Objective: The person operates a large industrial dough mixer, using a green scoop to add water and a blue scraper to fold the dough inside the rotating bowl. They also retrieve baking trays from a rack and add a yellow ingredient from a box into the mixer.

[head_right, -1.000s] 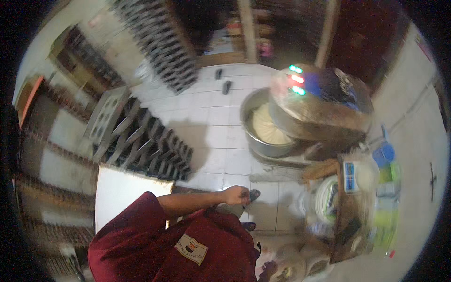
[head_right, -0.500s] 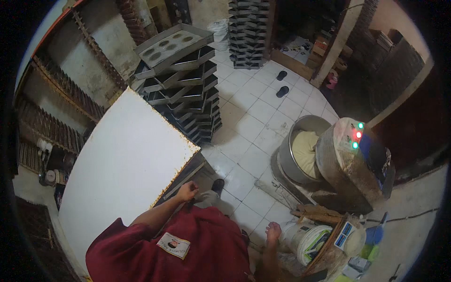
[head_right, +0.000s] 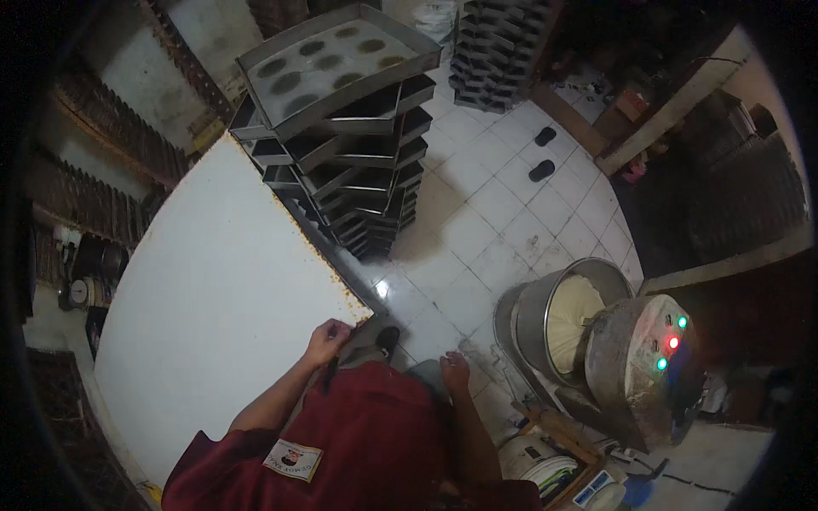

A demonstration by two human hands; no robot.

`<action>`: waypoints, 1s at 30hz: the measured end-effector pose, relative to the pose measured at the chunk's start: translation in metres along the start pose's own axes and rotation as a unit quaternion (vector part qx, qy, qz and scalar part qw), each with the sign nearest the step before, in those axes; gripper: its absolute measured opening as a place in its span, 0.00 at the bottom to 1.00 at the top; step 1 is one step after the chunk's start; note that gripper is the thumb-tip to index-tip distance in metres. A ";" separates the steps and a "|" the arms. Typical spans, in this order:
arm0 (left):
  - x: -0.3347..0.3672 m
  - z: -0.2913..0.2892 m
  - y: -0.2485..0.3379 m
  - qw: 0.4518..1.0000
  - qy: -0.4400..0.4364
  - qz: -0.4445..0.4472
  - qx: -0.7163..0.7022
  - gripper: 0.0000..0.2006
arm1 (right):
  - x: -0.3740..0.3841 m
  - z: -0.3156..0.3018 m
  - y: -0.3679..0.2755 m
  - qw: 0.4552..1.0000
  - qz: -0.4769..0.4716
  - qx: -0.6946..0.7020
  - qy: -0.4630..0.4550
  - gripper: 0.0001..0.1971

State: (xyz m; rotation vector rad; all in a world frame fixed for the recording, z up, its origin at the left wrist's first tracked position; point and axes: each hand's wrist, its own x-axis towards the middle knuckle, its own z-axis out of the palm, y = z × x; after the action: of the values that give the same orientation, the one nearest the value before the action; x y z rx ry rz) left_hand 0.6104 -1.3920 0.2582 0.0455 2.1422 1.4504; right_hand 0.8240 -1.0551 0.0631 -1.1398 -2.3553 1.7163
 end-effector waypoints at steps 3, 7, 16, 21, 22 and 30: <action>0.056 0.015 0.000 0.997 -0.013 0.002 -0.074 0.09 | 0.052 0.033 -0.063 0.995 -0.055 0.039 -0.080 0.13; 0.129 0.040 0.003 0.992 0.004 -0.054 -0.110 0.09 | 0.123 0.039 -0.144 0.983 -0.055 -0.015 -0.175 0.14; 0.349 0.063 -0.003 0.818 0.298 -0.203 -0.448 0.23 | 0.374 0.132 -0.190 0.917 0.098 -0.015 -0.386 0.28; 0.400 0.065 -0.030 0.772 0.285 -0.193 -0.534 0.24 | 0.438 0.270 -0.198 0.940 0.051 0.109 -0.318 0.32; 0.437 0.079 -0.013 0.782 0.261 -0.171 -0.540 0.25 | 0.496 0.284 -0.184 0.943 0.004 0.110 -0.314 0.32; 0.465 0.105 -0.023 0.836 0.379 -0.189 -0.350 0.26 | 0.477 0.354 -0.161 0.849 -0.170 -0.376 -0.330 0.23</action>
State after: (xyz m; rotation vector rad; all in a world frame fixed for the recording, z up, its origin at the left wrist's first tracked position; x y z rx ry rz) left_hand 0.2687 -1.1632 0.0155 -1.3426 1.7942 2.1016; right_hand 0.2413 -1.1024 -0.1304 -0.0095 -3.5350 1.1728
